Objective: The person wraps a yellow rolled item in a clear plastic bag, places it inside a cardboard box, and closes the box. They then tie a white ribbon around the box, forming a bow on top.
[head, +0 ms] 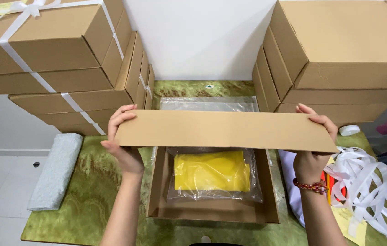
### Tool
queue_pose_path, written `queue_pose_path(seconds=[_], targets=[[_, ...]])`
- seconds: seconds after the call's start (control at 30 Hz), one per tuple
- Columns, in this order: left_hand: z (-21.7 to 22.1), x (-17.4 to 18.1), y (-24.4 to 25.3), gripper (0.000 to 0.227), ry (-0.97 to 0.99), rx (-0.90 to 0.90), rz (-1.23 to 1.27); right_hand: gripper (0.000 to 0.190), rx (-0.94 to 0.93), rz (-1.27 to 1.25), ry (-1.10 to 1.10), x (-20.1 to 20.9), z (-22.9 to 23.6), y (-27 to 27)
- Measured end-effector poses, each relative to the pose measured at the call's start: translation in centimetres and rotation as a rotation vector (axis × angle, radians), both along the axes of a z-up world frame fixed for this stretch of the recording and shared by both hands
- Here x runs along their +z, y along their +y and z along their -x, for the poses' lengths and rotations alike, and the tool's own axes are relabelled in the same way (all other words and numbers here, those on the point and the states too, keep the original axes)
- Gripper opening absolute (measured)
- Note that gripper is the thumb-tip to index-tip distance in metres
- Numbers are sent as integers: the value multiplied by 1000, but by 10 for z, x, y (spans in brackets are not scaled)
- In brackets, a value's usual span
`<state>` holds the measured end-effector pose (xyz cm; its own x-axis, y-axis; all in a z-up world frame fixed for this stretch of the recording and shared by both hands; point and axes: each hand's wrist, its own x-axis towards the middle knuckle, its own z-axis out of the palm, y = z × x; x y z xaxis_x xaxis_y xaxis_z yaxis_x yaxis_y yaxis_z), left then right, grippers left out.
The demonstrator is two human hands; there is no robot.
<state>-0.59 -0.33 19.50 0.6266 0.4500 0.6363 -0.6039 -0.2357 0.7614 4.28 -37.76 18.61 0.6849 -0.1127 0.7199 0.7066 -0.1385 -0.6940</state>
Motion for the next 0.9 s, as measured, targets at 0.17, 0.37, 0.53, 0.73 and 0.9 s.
queue_pose_path(seconds=[0.17,0.37,0.53,0.73,0.9], targets=[[4,-24,-7,90,-70,18,70,23,-56,12,-78,-33,9,5],[8,-59,-5,87,-11,72,149,22,-80,68,-27,-58,28,6],[17,-96,-6,89,46,23,137,20,-87,64,37,-86,27,2],[22,-151,-10,83,364,140,61,28,-134,128,265,-145,33,-11],[20,-212,-1,50,825,-17,247,58,-124,52,693,-201,33,-20]])
